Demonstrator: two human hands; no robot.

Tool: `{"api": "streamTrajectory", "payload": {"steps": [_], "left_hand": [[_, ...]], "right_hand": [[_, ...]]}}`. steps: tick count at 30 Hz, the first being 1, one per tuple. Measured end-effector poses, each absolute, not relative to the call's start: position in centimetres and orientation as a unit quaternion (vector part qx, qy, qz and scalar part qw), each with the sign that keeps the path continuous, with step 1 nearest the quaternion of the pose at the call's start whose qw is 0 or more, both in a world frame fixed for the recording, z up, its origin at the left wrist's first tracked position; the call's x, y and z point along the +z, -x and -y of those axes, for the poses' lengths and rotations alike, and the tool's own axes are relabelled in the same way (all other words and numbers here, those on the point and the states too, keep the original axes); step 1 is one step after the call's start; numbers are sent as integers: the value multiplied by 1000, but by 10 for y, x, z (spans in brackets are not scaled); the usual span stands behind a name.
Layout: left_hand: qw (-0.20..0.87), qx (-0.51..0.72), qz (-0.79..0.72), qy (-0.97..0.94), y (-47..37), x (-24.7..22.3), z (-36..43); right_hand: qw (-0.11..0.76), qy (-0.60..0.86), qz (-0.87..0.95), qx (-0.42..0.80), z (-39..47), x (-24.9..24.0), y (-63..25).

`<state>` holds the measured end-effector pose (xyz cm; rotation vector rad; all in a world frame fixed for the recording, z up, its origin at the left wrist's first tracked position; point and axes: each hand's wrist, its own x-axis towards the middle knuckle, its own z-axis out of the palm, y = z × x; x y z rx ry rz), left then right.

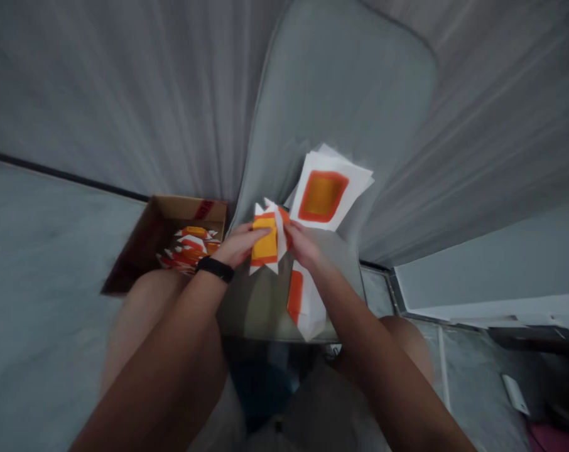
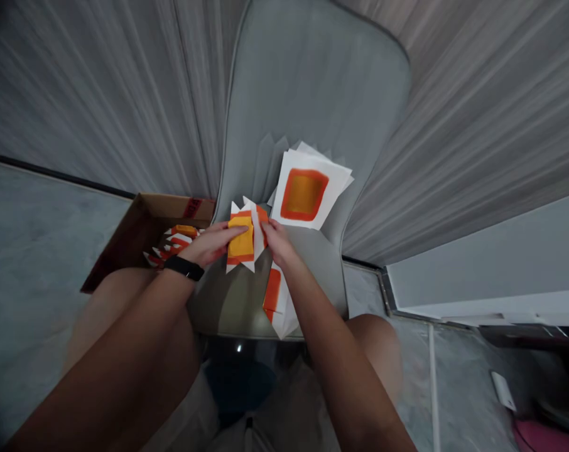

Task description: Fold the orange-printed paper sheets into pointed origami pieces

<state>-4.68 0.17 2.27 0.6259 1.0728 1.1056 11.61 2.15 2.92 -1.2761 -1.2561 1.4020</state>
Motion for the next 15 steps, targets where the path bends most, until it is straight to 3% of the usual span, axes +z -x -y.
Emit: {"api": "streamTrajectory", "payload": {"steps": [9, 15], "left_hand": [[713, 518, -396, -257, 33, 27, 0], [704, 559, -366, -241, 23, 29, 0]], "right_hand": [[369, 522, 633, 436, -8, 41, -138], [341, 538, 641, 428, 3, 43, -142]]}}
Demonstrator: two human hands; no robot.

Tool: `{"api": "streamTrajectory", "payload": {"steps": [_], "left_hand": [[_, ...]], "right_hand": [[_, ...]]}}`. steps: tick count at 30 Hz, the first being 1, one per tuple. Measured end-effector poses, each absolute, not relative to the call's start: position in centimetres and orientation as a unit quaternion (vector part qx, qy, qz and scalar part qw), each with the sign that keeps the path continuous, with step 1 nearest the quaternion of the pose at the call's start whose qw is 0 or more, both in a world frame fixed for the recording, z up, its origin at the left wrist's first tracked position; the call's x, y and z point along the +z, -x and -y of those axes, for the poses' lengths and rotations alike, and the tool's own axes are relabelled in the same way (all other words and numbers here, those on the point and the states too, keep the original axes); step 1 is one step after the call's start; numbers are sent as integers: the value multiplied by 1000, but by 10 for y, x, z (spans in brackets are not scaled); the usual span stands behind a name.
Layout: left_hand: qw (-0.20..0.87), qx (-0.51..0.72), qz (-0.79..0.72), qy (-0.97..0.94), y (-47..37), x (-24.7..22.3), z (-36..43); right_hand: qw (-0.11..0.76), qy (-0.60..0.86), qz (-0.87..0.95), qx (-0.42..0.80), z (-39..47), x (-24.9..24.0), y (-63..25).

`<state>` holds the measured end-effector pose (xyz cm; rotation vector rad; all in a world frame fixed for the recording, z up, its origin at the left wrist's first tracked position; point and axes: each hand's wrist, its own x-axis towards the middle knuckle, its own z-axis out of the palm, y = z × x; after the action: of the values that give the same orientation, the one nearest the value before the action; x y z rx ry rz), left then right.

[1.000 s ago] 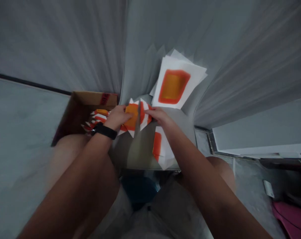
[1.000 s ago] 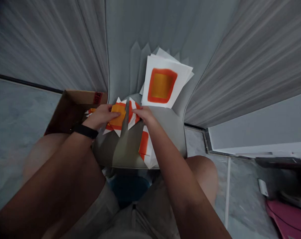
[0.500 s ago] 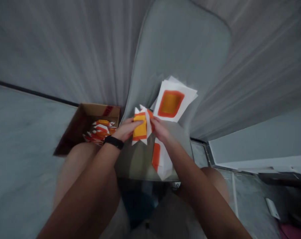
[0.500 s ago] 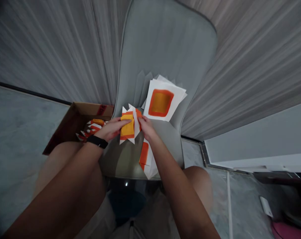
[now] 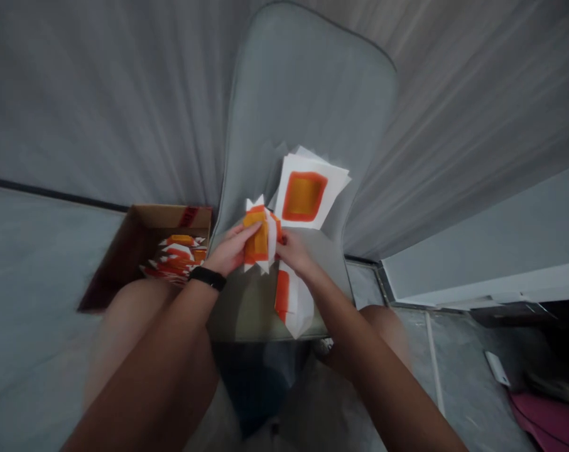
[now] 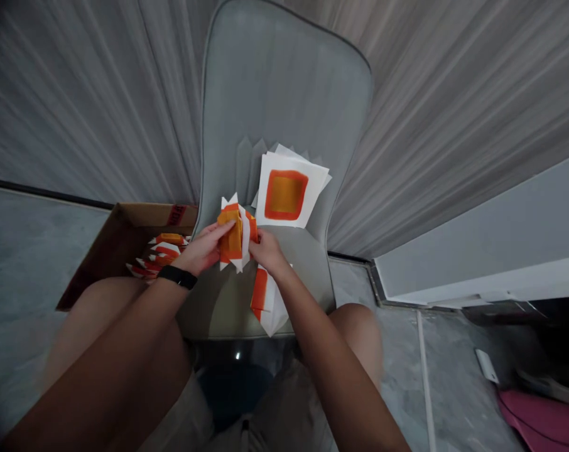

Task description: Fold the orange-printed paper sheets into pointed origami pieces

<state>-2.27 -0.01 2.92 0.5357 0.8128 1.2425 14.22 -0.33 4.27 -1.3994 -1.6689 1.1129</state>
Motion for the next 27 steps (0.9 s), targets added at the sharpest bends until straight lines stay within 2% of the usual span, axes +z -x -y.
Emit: {"api": "streamTrajectory", "payload": {"steps": [7, 12, 23, 27], "left_hand": [[717, 529, -374, -258, 16, 29, -2], [671, 620, -351, -204, 15, 31, -8], [662, 609, -385, -207, 25, 36, -5], [642, 617, -399, -220, 20, 34, 1]], "right_hand": [[296, 521, 665, 446, 14, 46, -147], [338, 490, 562, 574, 35, 45, -142], [414, 424, 502, 630, 57, 51, -128], [438, 459, 479, 607, 57, 48, -127]]}}
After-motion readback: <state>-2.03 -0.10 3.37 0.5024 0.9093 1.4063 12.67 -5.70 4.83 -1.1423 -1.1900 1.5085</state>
